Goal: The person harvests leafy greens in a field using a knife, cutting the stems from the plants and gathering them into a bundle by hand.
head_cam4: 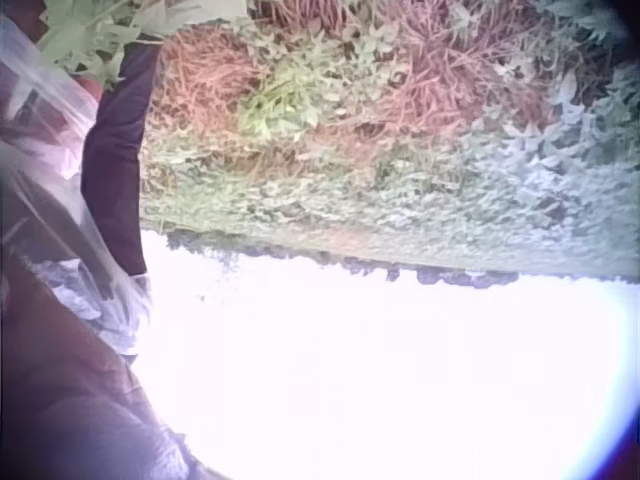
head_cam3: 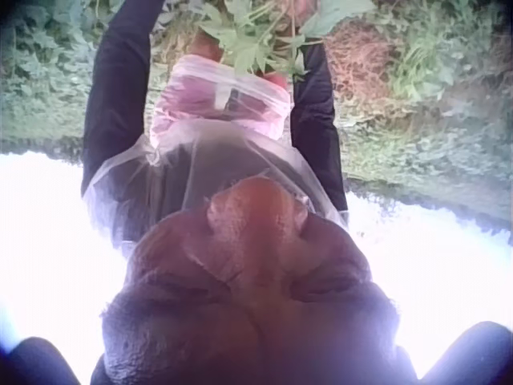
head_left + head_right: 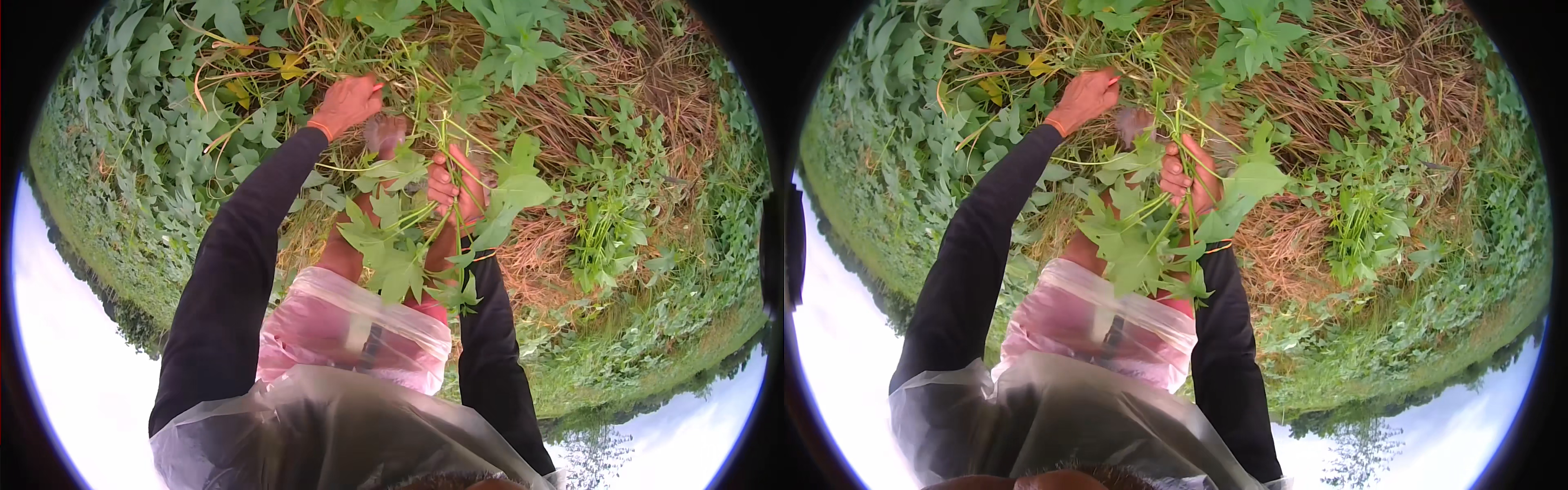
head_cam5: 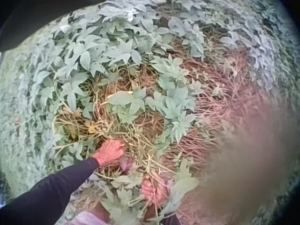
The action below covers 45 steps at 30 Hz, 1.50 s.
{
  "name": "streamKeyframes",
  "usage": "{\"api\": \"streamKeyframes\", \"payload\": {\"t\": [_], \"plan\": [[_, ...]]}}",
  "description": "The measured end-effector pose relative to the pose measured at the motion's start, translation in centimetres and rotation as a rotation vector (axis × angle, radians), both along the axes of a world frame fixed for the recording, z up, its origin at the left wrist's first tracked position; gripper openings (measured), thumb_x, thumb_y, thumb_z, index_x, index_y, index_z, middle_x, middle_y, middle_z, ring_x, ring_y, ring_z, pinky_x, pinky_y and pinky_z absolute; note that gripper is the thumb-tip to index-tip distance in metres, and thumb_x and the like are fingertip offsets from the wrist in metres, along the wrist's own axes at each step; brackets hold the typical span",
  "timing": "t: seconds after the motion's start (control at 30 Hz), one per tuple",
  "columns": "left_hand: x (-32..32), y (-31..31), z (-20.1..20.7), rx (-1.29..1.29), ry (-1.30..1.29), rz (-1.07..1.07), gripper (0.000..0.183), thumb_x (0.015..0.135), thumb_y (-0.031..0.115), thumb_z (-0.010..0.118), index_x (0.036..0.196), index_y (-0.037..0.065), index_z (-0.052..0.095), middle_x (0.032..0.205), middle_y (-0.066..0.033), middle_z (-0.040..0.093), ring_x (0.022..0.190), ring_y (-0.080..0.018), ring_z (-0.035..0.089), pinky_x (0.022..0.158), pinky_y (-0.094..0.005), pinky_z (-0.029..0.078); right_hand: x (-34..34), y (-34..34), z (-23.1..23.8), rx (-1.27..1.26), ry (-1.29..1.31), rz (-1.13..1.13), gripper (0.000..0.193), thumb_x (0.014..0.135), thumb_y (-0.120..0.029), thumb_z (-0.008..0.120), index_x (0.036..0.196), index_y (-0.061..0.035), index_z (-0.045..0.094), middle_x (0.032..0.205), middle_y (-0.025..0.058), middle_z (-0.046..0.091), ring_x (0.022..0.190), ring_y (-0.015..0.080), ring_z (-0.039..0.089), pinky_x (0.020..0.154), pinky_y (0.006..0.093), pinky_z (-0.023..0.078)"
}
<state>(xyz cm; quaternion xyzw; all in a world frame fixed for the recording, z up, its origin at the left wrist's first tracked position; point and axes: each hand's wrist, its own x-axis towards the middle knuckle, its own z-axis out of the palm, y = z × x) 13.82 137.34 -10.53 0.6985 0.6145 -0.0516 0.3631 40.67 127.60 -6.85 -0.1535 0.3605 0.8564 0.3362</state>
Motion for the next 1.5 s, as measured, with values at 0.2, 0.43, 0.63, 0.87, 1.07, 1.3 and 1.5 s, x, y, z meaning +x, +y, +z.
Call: {"api": "streamKeyframes", "payload": {"t": [0.2,0.43,0.63,0.87,1.07,1.3,1.5], "plan": [[-4.5,-7.2,7.7,-0.201,0.046,0.278,0.015,0.089,0.016,0.056,0.093,0.002,0.058,0.075,-0.0232,0.062,0.072,-0.043,0.063,0.063,-0.0465,0.049,10.2,-9.8,2.9,0.378,-1.137,1.013,0.048,0.1,-0.048,0.055,0.095,-0.0023,0.068,0.07,0.0093,0.064,0.056,0.0172,0.059,0.051,0.0316,0.044],[-2.7,-10.7,13.3,-0.042,-0.142,0.298,0.014,0.084,0.008,0.065,0.097,0.005,0.06,0.086,-0.019,0.064,0.075,-0.0402,0.063,0.065,-0.0445,0.05,18.9,-17.2,6.2,0.855,-1.992,1.76,0.031,0.085,-0.032,0.069,0.1,-0.0056,0.062,0.083,0.0235,0.068,0.08,0.0442,0.065,0.072,0.0525,0.05],[11.7,-0.2,13.6,0.085,-0.513,-0.04,0.021,0.078,0.002,0.065,0.098,0.006,0.06,0.089,-0.0124,0.061,0.079,-0.0355,0.061,0.068,-0.0387,0.051,12.1,-21.0,8.0,0.88,-1.669,1.45,0.025,0.084,-0.026,0.07,0.096,-0.0061,0.061,0.085,0.0208,0.066,0.078,0.0429,0.064,0.07,0.0497,0.05],[18.2,12.7,1.9,0.339,0.153,-0.334,0.034,0.084,0.036,0.061,0.099,0.006,0.066,0.09,-0.0177,0.066,0.081,-0.0343,0.067,0.07,-0.0462,0.055,4.5,-19.1,9.7,0.901,-1.587,1.077,0.026,0.087,-0.029,0.07,0.087,-0.0032,0.065,0.079,0.02,0.062,0.076,0.0415,0.062,0.069,0.0461,0.049],[11.7,9.7,1.4,-0.05,0.096,-0.247,0.036,0.087,0.036,0.059,0.089,0.002,0.07,0.084,-0.02,0.069,0.077,-0.0381,0.067,0.071,-0.0459,0.052,6.9,-16.9,6.9,0.789,-1.595,1.128,0.036,0.094,-0.04,0.064,0.089,-0.0045,0.066,0.071,0.0163,0.061,0.062,0.0386,0.059,0.064,0.0451,0.049],[12.4,7.1,11.5,-0.271,-0.426,0.224,0.03,0.097,0.023,0.059,0.08,-0.001,0.054,0.064,-0.0051,0.038,0.059,-0.0123,0.036,0.054,-0.0322,0.034,6.2,-3.7,-0.9,0.099,-0.961,0.395,0.029,0.094,-0.032,0.067,0.078,-0.0071,0.063,0.065,0.0024,0.059,0.052,0.0122,0.052,0.055,0.0303,0.046],[15.9,6.1,13.1,-0.055,-0.501,-0.007,0.028,0.089,0.015,0.065,0.076,0.001,0.046,0.06,-0.0134,0.039,0.05,-0.0257,0.034,0.049,-0.0377,0.034,6.8,15.3,-8.1,-0.086,-0.756,-0.215,0.023,0.097,-0.028,0.059,0.094,-0.0045,0.061,0.091,0.0111,0.068,0.08,0.0249,0.066,0.073,0.0383,0.055]]}}
